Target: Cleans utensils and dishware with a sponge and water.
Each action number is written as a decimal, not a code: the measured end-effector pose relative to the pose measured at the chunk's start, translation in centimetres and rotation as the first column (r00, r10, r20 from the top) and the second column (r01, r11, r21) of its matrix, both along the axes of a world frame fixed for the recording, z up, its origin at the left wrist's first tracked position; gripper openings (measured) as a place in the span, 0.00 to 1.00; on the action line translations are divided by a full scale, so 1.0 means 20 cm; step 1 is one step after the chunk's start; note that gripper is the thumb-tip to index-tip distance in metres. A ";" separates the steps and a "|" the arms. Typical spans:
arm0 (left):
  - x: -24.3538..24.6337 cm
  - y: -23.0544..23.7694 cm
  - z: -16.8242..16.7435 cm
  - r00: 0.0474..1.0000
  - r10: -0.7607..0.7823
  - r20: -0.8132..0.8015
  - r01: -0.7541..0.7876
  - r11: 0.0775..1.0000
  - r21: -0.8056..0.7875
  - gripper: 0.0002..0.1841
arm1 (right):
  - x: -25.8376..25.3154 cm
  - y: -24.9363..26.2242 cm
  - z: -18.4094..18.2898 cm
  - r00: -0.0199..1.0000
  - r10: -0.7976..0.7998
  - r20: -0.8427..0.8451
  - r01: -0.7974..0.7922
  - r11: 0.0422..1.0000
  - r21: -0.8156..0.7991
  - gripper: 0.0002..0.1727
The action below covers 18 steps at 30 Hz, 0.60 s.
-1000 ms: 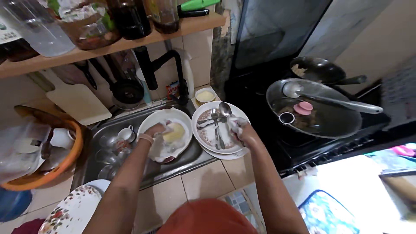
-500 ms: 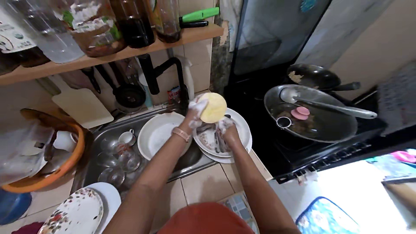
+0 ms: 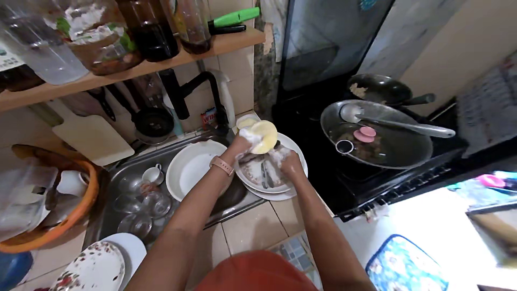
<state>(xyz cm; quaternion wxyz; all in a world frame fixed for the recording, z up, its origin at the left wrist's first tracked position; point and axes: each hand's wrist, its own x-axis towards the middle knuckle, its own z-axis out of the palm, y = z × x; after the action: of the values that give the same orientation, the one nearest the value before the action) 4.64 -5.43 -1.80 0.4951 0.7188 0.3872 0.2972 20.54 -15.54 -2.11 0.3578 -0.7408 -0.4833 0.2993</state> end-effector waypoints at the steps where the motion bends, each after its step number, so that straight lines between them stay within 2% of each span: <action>1: 0.00 -0.01 0.01 0.999 0.022 0.029 -0.022 1.000 0.009 0.26 | 0.00 0.00 0.00 1.000 -0.015 0.013 0.015 1.000 -0.020 0.16; 4: -0.03 0.01 0.02 0.991 0.119 0.068 -0.122 0.992 0.031 0.23 | 0.05 0.01 -0.03 0.997 -0.078 -0.006 0.078 0.997 -0.015 0.16; 7: -0.07 0.03 0.01 0.990 0.114 0.087 -0.112 0.993 -0.021 0.18 | 0.06 -0.01 -0.07 0.979 -0.117 -0.169 0.134 0.987 0.090 0.13; 10: -0.06 -0.04 0.00 0.963 -0.050 0.265 0.098 0.980 -0.172 0.14 | 0.00 0.02 -0.09 0.926 -0.054 -0.373 0.113 0.984 0.138 0.10; 11: -0.04 -0.07 0.00 0.930 -0.108 0.352 0.195 0.955 -0.222 0.14 | -0.03 0.04 -0.10 0.887 -0.033 -0.461 0.107 0.985 0.137 0.10; 13: 0.05 -0.11 0.00 0.859 -0.097 0.503 0.302 0.889 -0.344 0.22 | -0.08 0.06 -0.08 0.776 -0.027 -0.631 0.133 0.984 0.121 0.10; 14: 0.09 -0.13 -0.01 0.844 -0.053 0.533 0.295 0.877 -0.379 0.27 | -0.11 0.07 -0.07 0.715 -0.045 -0.698 0.157 0.983 0.098 0.09; 15: 0.10 -0.15 -0.02 0.859 -0.011 0.512 0.240 0.891 -0.384 0.26 | -0.13 0.08 -0.06 0.666 -0.068 -0.743 0.176 0.982 0.068 0.07; 17: 0.11 -0.19 -0.03 0.942 0.086 0.326 0.019 0.952 -0.307 0.15 | -0.15 0.08 -0.03 0.606 -0.085 -0.791 0.171 0.985 0.025 0.08; 18: 0.11 -0.21 -0.02 0.970 0.120 0.210 -0.064 0.965 -0.254 0.17 | -0.15 0.07 -0.02 0.605 -0.095 -0.791 0.160 0.987 0.005 0.08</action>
<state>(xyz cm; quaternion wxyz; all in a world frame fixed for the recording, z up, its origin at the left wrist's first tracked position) 6.92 -9.63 -2.12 0.6059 0.5954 0.3960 0.3486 17.49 -14.06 -2.47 0.5814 -0.5527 -0.2341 0.5492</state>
